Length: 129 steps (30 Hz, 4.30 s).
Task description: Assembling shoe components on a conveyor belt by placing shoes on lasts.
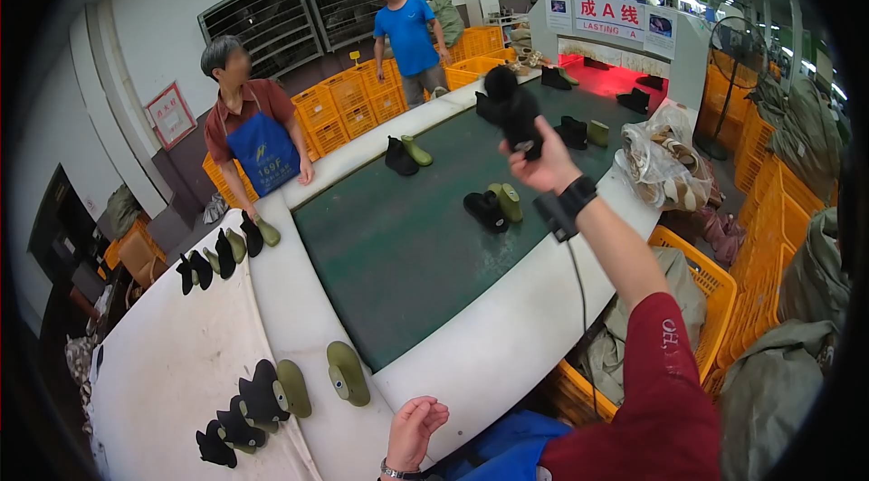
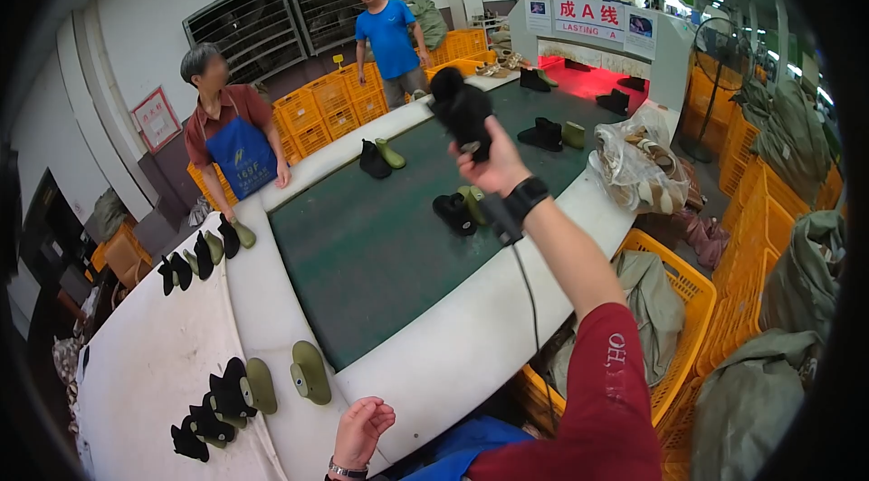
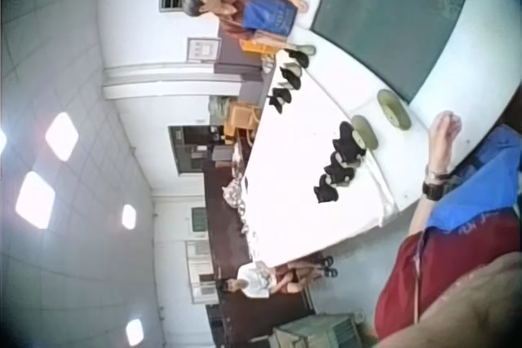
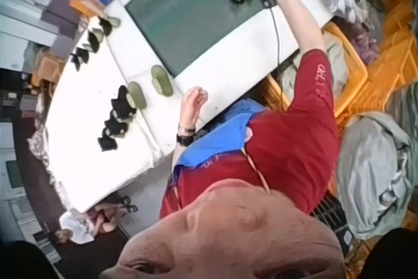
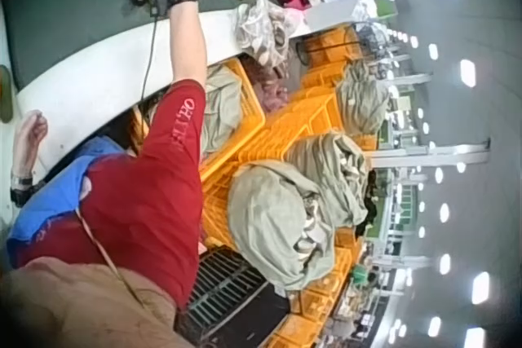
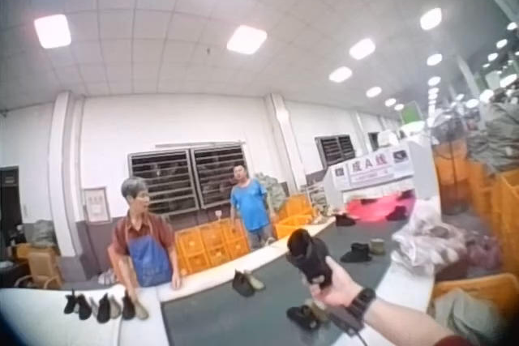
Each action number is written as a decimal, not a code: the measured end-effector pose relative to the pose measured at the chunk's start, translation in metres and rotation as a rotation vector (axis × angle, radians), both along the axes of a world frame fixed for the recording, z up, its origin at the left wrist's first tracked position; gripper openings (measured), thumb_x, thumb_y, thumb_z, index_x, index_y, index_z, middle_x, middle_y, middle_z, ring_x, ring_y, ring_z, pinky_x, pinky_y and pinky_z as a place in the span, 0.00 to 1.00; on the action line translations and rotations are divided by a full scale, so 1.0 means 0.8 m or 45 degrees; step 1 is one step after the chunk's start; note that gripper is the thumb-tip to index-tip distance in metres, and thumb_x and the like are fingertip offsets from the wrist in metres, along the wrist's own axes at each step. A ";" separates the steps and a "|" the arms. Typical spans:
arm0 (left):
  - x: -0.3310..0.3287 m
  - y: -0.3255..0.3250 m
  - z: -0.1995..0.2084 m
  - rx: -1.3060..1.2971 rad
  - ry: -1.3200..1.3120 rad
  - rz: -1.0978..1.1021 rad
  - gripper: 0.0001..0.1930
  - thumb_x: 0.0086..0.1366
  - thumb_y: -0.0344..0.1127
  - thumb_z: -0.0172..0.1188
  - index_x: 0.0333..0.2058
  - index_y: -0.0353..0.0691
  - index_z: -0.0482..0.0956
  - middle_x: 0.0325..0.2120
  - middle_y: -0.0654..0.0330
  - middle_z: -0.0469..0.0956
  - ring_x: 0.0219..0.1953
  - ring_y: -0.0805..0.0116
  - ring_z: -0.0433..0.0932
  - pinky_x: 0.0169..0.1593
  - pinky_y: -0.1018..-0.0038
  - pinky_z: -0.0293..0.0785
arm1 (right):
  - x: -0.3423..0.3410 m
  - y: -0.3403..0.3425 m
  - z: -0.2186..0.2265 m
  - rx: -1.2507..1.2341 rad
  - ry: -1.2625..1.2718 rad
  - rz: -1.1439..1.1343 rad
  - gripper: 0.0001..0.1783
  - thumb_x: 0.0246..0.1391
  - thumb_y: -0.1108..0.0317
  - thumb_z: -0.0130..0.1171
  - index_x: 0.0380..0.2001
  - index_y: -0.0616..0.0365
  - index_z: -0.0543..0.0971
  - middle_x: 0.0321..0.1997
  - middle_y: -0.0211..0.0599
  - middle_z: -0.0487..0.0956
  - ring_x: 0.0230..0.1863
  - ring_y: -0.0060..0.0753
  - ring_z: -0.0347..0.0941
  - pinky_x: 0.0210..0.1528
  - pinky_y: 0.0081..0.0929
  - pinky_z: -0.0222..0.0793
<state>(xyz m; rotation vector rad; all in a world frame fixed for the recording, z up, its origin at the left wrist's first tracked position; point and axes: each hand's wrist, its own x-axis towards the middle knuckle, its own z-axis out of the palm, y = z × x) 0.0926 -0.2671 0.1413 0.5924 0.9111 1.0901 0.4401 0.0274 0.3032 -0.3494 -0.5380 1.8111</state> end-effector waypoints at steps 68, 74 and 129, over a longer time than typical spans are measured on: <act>-0.023 0.023 0.052 0.474 0.049 0.482 0.37 0.53 0.47 0.57 0.57 0.39 0.52 0.47 0.55 0.64 0.48 0.64 0.65 0.51 0.68 0.65 | -0.284 -0.250 -0.225 0.930 -1.025 0.426 0.14 0.47 0.68 0.57 0.38 0.59 0.72 0.36 0.35 0.74 0.36 0.22 0.71 0.37 0.25 0.68; -0.039 0.049 0.057 0.599 0.169 0.364 0.41 0.58 0.47 0.54 0.62 0.45 0.39 0.48 0.60 0.65 0.43 0.76 0.68 0.45 0.80 0.67 | -0.262 -0.252 -0.215 0.443 -0.798 0.729 0.17 0.47 0.68 0.57 0.42 0.60 0.72 0.39 0.35 0.74 0.39 0.21 0.70 0.41 0.24 0.68; -0.016 0.013 0.015 0.035 -0.991 0.151 0.31 0.63 0.59 0.35 0.48 0.37 0.68 0.39 0.52 0.74 0.39 0.62 0.76 0.45 0.68 0.73 | -0.237 -0.297 -0.080 0.761 -1.193 0.574 0.42 0.44 0.73 0.61 0.61 0.51 0.52 0.12 0.22 0.66 0.14 0.08 0.55 0.18 0.12 0.51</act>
